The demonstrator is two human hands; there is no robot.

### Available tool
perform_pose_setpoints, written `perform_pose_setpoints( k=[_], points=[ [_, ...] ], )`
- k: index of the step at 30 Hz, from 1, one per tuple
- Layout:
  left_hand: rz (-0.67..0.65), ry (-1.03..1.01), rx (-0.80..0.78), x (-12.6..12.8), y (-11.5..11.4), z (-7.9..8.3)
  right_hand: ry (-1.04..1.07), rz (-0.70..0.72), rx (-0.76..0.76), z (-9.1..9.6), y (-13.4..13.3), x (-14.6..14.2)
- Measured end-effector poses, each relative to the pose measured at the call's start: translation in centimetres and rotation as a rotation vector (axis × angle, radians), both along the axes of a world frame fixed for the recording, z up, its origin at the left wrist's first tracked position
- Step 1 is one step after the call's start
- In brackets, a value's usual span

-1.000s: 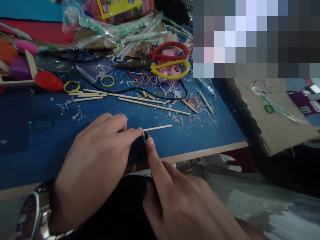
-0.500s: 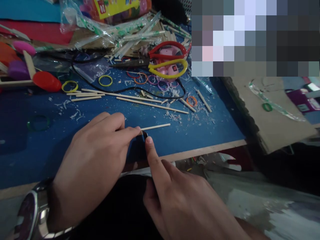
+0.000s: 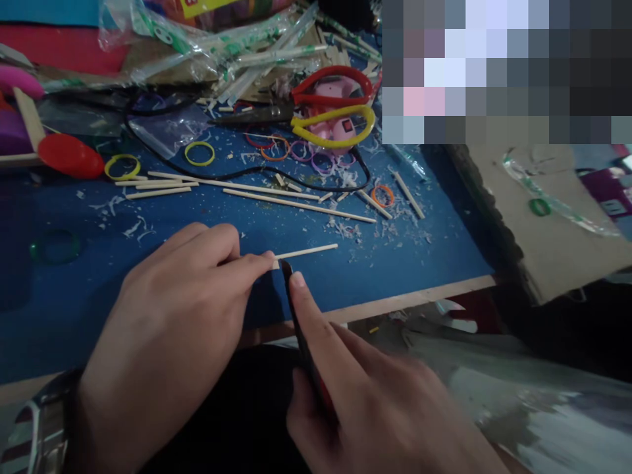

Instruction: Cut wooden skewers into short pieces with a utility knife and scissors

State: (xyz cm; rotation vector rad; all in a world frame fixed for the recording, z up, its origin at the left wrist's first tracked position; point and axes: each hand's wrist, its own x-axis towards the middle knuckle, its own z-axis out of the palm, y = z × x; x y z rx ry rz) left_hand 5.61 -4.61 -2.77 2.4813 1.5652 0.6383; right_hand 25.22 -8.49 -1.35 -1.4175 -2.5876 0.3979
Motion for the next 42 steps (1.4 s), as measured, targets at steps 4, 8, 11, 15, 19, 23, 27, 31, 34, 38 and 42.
perform_pose_setpoints(
  k=[4,8,11,15,19,23,27,31,34,38,42],
  points=[
    [0.016,-0.015,-0.01,0.0,0.0,0.0,0.037,-0.026,-0.025,-0.1,0.3,0.1],
    [0.013,-0.027,-0.011,-0.1,-0.1,0.0,0.03,-0.004,-0.011,-0.4,0.6,-0.2],
    [0.016,-0.029,-0.006,-0.1,-0.1,-0.1,0.027,-0.011,-0.002,-0.6,0.7,-0.4],
    [0.02,-0.019,-0.006,0.1,0.0,-0.1,0.039,-0.017,0.01,-0.5,0.8,-0.7],
    [0.011,-0.013,-0.009,0.3,0.1,0.0,0.006,-0.009,0.051,-0.1,1.3,-0.9],
    [0.008,-0.002,-0.015,0.3,0.2,0.1,-0.044,0.017,0.053,0.4,1.8,-1.0],
    [0.01,-0.008,0.005,0.3,0.1,0.0,-0.075,0.038,0.052,0.8,1.9,-1.0],
    [-0.001,-0.029,0.024,0.2,0.1,-0.2,-0.085,0.038,0.069,0.7,1.3,-0.6],
    [0.004,-0.042,0.008,0.1,0.0,-0.2,-0.082,0.057,0.058,0.4,0.7,-0.2],
    [0.001,-0.061,-0.015,-0.1,-0.1,-0.2,-0.053,0.064,0.049,0.3,0.1,0.1],
    [-0.003,-0.069,-0.016,0.0,-0.1,-0.2,-0.02,0.03,0.009,0.5,0.4,0.4]
  ],
)
